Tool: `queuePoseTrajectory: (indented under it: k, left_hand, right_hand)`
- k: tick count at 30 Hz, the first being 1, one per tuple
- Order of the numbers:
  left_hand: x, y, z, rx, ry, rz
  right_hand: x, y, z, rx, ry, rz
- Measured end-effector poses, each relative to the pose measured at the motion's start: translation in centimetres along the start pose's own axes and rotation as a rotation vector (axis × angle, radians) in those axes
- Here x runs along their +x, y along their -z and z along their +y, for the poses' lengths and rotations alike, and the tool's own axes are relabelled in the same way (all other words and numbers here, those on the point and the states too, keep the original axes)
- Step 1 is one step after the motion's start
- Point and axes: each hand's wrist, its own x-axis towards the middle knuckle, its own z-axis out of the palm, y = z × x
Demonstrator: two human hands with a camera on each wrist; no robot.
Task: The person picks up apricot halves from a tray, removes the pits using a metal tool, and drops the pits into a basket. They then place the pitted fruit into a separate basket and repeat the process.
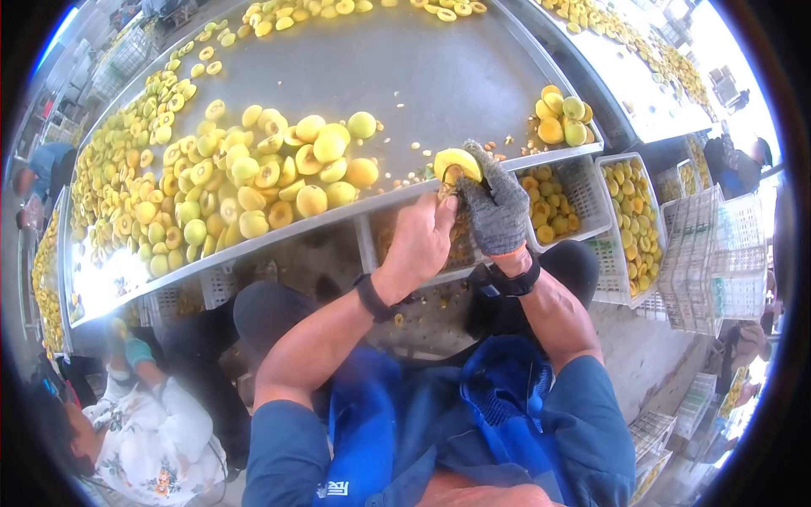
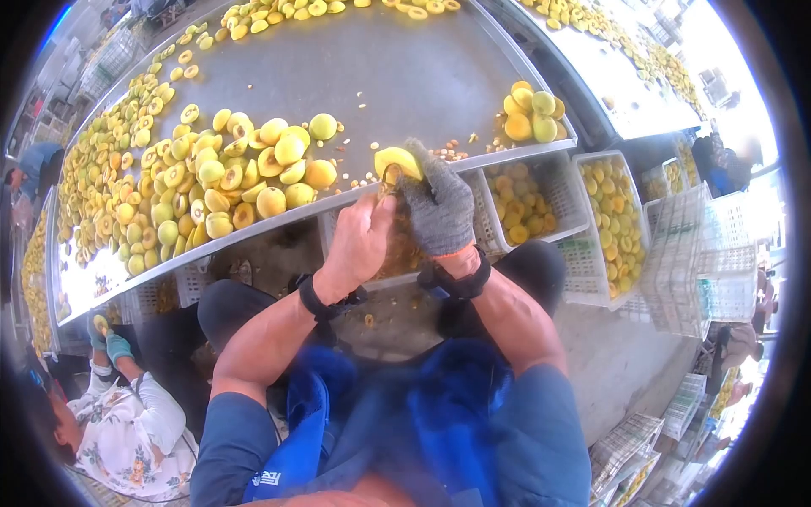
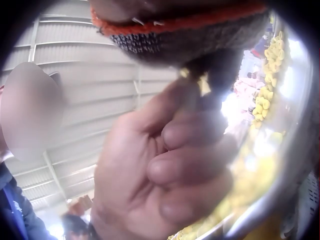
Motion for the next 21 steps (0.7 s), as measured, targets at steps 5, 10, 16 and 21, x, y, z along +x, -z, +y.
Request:
queuePoseTrajectory:
  k: [5, 10, 16, 21]
  left_hand:
    - [0.2, -0.2, -0.4, -0.068, 0.029, -0.054]
    - [0.1, -0.5, -0.2, -0.144, 0.027, -0.016]
    - [0.7, 2.0, 2.5, -0.451, 0.422, -0.293]
    - [0.9, 2.9, 2.7, -0.636, 0.644, -0.364]
  right_hand:
    - [-0.3, 0.0, 0.6, -0.010, 0.025, 0.012]
    - [-0.2, -0.2, 0.6, 0.108, -0.067, 0.027]
    - [0.2, 0.5, 0.4, 0.010, -0.012, -0.030]
    - [1.1, 1.3, 0.5, 0.049, -0.079, -0.130]
